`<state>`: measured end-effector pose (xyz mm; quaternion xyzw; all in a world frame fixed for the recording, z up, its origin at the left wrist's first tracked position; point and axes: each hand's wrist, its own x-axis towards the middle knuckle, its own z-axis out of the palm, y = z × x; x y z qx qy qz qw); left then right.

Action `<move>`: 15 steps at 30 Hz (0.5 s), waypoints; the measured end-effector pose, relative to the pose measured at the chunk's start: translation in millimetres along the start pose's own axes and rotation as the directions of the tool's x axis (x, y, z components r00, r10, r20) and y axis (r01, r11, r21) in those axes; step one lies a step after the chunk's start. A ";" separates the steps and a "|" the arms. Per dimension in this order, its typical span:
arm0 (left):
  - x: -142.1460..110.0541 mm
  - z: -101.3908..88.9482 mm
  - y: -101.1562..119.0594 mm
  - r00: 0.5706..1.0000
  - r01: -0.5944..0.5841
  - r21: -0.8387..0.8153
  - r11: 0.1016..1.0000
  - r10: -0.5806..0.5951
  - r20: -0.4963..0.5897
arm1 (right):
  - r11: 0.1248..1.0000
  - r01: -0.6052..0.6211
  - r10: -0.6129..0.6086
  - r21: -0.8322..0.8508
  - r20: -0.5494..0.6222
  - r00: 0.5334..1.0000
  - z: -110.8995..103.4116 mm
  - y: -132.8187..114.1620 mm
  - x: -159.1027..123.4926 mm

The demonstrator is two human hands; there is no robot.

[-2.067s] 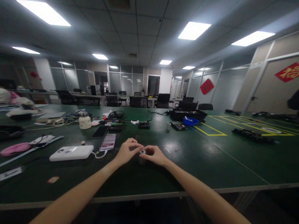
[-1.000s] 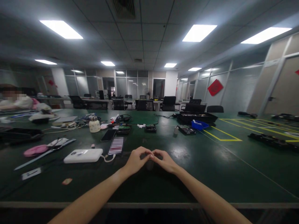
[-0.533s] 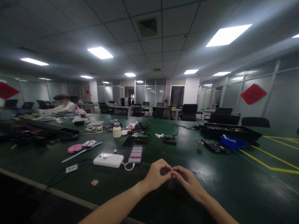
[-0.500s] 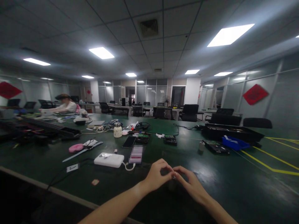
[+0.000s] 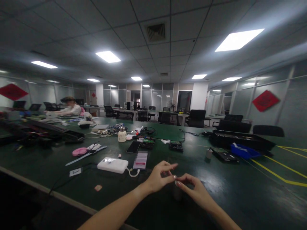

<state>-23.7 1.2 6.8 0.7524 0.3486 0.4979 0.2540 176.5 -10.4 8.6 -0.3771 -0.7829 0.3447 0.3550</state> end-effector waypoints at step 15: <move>7.0 21.7 -22.8 0.999 -0.038 0.463 0.886 0.051 -0.017 | 0.998 0.064 -0.064 0.002 -0.054 0.996 -3.4 -5.0 3.8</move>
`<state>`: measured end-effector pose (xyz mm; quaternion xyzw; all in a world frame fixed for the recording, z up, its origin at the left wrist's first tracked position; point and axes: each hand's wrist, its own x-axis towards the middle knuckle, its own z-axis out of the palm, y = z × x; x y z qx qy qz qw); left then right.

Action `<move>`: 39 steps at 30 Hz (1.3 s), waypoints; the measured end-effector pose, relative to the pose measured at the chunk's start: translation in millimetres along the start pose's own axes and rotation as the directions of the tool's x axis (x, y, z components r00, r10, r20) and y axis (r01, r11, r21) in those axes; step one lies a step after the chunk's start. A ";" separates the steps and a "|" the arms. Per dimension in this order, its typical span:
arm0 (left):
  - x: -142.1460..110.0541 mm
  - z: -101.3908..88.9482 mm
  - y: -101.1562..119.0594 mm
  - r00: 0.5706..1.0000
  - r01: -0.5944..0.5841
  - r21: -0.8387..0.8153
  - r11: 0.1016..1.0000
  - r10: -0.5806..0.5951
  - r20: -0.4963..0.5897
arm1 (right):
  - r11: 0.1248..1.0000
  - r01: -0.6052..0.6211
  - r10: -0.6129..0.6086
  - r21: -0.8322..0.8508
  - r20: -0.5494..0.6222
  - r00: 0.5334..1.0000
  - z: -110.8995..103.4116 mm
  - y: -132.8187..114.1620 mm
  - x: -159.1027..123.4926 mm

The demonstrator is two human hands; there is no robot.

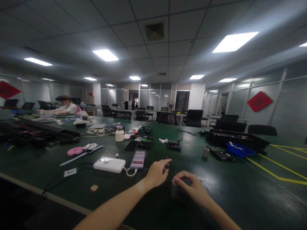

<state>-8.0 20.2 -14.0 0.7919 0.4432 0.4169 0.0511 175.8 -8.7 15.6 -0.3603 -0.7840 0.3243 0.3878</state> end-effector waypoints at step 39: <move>-13.9 -17.2 21.4 0.997 0.010 -0.458 0.889 0.025 0.071 | 1.000 -0.003 0.005 -0.019 0.101 0.995 2.0 -0.1 -7.2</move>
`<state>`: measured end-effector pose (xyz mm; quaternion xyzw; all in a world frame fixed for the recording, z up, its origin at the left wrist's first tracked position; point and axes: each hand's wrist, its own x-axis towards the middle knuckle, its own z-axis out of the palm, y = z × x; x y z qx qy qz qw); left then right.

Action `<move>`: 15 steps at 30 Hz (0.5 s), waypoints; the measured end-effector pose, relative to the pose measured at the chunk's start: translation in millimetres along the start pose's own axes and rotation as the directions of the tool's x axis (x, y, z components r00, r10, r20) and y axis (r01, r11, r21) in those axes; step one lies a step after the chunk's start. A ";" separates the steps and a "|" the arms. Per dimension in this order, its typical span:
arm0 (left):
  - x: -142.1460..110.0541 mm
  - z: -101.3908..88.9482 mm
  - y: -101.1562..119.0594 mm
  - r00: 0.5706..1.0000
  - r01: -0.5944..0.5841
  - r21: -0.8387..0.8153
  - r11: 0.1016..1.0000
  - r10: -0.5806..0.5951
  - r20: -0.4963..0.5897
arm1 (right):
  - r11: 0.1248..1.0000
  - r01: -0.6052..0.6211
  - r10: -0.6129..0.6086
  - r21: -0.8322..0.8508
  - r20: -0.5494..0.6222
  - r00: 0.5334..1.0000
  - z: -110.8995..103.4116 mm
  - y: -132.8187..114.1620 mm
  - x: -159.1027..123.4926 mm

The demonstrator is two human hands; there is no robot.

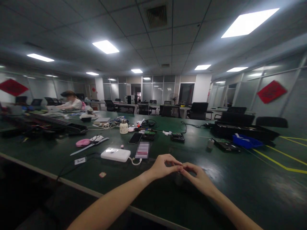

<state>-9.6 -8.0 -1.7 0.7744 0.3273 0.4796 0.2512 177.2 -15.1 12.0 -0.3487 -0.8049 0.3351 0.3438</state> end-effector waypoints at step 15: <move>7.0 -2.2 -2.9 0.997 0.005 0.066 0.998 0.000 -0.077 | 0.958 -0.176 0.137 0.226 0.180 0.974 -3.1 9.3 3.0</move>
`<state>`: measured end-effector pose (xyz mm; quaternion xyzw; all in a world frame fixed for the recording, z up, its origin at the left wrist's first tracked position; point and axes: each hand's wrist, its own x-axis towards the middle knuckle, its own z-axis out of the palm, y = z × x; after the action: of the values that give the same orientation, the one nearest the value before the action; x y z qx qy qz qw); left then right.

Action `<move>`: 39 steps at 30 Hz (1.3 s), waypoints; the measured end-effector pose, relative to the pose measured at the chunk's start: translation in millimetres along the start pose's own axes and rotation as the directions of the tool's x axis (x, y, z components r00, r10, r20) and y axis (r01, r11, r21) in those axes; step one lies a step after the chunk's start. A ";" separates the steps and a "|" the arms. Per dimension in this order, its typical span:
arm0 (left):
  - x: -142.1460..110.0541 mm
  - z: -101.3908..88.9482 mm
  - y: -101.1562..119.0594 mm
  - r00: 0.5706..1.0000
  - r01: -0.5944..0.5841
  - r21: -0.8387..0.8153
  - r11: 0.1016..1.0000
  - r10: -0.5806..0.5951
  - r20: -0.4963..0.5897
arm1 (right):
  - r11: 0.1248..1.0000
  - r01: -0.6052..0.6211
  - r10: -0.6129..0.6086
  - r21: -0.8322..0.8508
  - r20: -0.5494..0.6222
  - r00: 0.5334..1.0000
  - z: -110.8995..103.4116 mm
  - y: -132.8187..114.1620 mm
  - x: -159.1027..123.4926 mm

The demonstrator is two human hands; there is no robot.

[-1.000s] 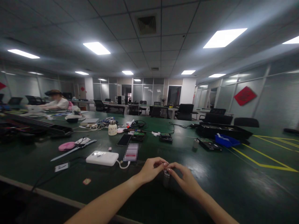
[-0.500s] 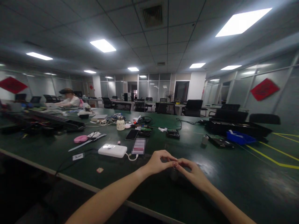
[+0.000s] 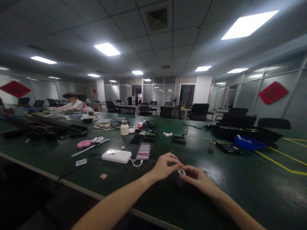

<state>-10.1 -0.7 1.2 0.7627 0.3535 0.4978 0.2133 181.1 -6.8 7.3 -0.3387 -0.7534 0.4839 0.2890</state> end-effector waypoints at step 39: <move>-6.7 11.7 -11.8 0.971 0.230 -0.175 0.957 -0.213 0.112 | 0.993 0.117 -0.117 -0.003 -0.066 0.991 6.7 6.9 -6.3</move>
<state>-5.0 2.3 -15.6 0.7169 0.3782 0.4663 0.3543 181.4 -13.3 -2.2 -0.3096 -0.7616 0.4551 0.3420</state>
